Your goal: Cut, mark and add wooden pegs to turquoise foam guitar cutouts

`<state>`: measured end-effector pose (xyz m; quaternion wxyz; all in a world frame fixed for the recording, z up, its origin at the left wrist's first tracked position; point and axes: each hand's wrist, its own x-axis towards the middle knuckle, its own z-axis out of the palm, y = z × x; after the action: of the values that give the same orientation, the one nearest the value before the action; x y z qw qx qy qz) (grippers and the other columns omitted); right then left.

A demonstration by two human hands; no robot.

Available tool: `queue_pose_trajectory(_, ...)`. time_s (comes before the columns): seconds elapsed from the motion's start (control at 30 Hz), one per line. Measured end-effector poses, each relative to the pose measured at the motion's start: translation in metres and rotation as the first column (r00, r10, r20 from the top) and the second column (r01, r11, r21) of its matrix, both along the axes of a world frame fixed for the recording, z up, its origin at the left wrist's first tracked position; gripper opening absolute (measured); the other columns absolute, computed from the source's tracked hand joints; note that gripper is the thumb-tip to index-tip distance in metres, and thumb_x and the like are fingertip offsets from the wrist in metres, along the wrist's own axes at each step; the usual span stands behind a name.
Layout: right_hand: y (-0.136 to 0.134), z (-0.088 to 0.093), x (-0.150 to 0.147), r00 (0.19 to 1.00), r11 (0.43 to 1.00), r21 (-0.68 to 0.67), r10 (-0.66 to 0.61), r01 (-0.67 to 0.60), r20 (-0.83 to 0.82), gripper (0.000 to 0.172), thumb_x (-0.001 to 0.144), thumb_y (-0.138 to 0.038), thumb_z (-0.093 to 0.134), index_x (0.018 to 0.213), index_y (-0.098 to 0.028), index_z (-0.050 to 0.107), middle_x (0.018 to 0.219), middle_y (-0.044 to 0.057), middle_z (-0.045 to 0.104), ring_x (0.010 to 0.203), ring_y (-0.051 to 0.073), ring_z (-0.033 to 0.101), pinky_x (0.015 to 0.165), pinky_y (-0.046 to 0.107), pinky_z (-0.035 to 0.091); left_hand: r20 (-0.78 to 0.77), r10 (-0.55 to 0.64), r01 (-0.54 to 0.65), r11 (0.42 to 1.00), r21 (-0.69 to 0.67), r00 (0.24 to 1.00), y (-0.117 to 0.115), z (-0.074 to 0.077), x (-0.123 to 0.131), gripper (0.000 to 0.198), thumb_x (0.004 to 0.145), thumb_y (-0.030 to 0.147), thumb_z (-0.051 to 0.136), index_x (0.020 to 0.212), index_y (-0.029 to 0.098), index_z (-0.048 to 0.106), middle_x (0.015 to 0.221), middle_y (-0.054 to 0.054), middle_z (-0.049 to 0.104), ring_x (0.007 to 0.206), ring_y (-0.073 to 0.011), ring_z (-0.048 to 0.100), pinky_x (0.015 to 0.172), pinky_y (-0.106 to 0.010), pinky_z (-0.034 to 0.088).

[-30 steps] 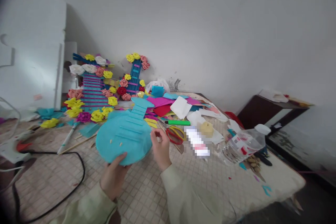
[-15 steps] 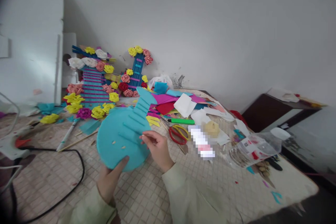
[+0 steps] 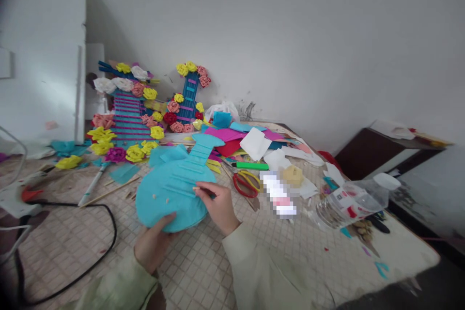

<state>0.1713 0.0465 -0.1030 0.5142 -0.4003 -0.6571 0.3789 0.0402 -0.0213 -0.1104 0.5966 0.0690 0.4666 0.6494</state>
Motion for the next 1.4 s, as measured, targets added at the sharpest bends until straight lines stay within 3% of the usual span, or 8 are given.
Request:
queue_pose_trajectory(0.2, 0.002, -0.002, 0.002, 1.0, 1.0, 0.0, 0.008, -0.008, -0.022, 0.018, 0.078, -0.032, 0.06, 0.086, -0.018, 0.069, 0.074, 0.004, 0.068, 0.059, 0.015, 0.061, 0.052, 0.026, 0.049, 0.013, 0.017, -0.017, 1.0, -0.007, 1.0, 0.001, -0.001, 0.001, 0.052, 0.067, 0.005, 0.063, 0.113, 0.027, 0.053, 0.112, -0.005, 0.062, 0.095, -0.021, 0.062, 0.082, -0.037, 0.055)
queue_pose_trajectory(0.43, -0.005, 0.007, 0.002, 0.986, 0.98, 0.186, 0.034, -0.065, 0.166, 0.013, 0.079, -0.024, 0.057, 0.081, -0.019, 0.069, 0.075, 0.004, 0.067, 0.064, 0.015, 0.059, 0.058, 0.026, 0.048, -0.05, 0.057, -0.06, 0.997, -0.055, 0.997, 0.002, -0.006, 0.0, 0.051, 0.062, 0.007, 0.068, 0.108, 0.024, 0.056, 0.109, -0.006, 0.063, 0.099, -0.0237, 0.06, 0.091, -0.044, 0.049)
queue_pose_trajectory(0.57, -0.01, 0.006, -0.001, 0.961, 0.957, 0.248, 0.084, -0.152, 0.264, 0.014, 0.08, -0.021, 0.056, 0.086, -0.021, 0.068, 0.079, 0.003, 0.068, 0.068, 0.014, 0.061, 0.064, 0.026, 0.049, -0.222, 0.055, -0.046, 0.998, 0.045, 0.973, 0.002, -0.018, -0.001, 0.048, 0.058, 0.017, 0.074, 0.103, 0.021, 0.059, 0.11, -0.007, 0.063, 0.103, -0.0258, 0.058, 0.095, -0.045, 0.045)
queue_pose_trajectory(0.73, -0.017, 0.003, -0.004, 0.927, 0.917, 0.322, 0.11, -0.234, 0.36, 0.015, 0.083, -0.021, 0.053, 0.086, -0.02, 0.067, 0.082, 0.005, 0.068, 0.076, 0.016, 0.062, 0.072, 0.027, 0.05, -0.469, 0.046, -0.031, 0.999, 0.04, 0.882, 0.001, -0.026, -0.01, 0.046, 0.051, 0.029, 0.079, 0.094, 0.021, 0.064, 0.1, -0.005, 0.067, 0.103, -0.0278, 0.057, 0.098, -0.043, 0.041)
queue_pose_trajectory(0.87, -0.021, 0.003, -0.007, 0.892, 0.894, 0.357, 0.092, -0.269, 0.443, 0.018, 0.082, -0.017, 0.049, 0.084, -0.02, 0.066, 0.081, 0.005, 0.066, 0.075, 0.016, 0.061, 0.07, 0.028, 0.05, -0.683, -0.052, 0.017, 0.998, -0.058, 0.728, -0.001, -0.014, -0.017, 0.035, 0.042, 0.025, 0.081, 0.074, 0.02, 0.067, 0.073, -0.004, 0.069, 0.088, -0.0304, 0.061, 0.081, -0.039, 0.051)
queue_pose_trajectory(1.07, -0.021, -0.001, -0.009, 0.86, 0.889, 0.354, 0.082, -0.292, 0.504, 0.018, 0.08, -0.016, 0.048, 0.083, -0.021, 0.065, 0.078, 0.004, 0.066, 0.074, 0.016, 0.06, 0.069, 0.027, 0.049, -0.768, -0.045, 0.044, 0.999, -0.022, 0.639, -0.003, -0.009, -0.016, 0.019, 0.046, 0.025, 0.077, 0.06, 0.02, 0.065, 0.06, -0.002, 0.066, 0.067, -0.0252, 0.062, 0.062, -0.031, 0.051)
queue_pose_trajectory(1.2, -0.022, -0.001, -0.01, 0.865, 0.887, 0.365, 0.07, -0.281, 0.496, 0.018, 0.081, -0.016, 0.048, 0.08, -0.02, 0.066, 0.078, 0.004, 0.066, 0.073, 0.016, 0.06, 0.068, 0.027, 0.049, -0.803, -0.067, 0.094, 0.995, -0.014, 0.592, -0.002, -0.014, -0.018, 0.021, 0.05, 0.03, 0.076, 0.066, 0.02, 0.068, 0.067, -0.004, 0.068, 0.069, -0.0254, 0.063, 0.062, -0.031, 0.049)
queue_pose_trajectory(1.4, -0.025, 0.002, -0.011, 0.853, 0.888, 0.375, 0.034, -0.265, 0.521, 0.019, 0.081, -0.015, 0.048, 0.075, -0.02, 0.065, 0.073, 0.003, 0.065, 0.069, 0.015, 0.059, 0.064, 0.026, 0.048, -0.837, -0.042, 0.135, 0.99, 0.037, 0.545, -0.004, -0.01, -0.019, 0.019, 0.052, 0.032, 0.075, 0.046, 0.022, 0.06, 0.044, -0.001, 0.055, 0.056, -0.0212, 0.058, 0.059, -0.028, 0.047)
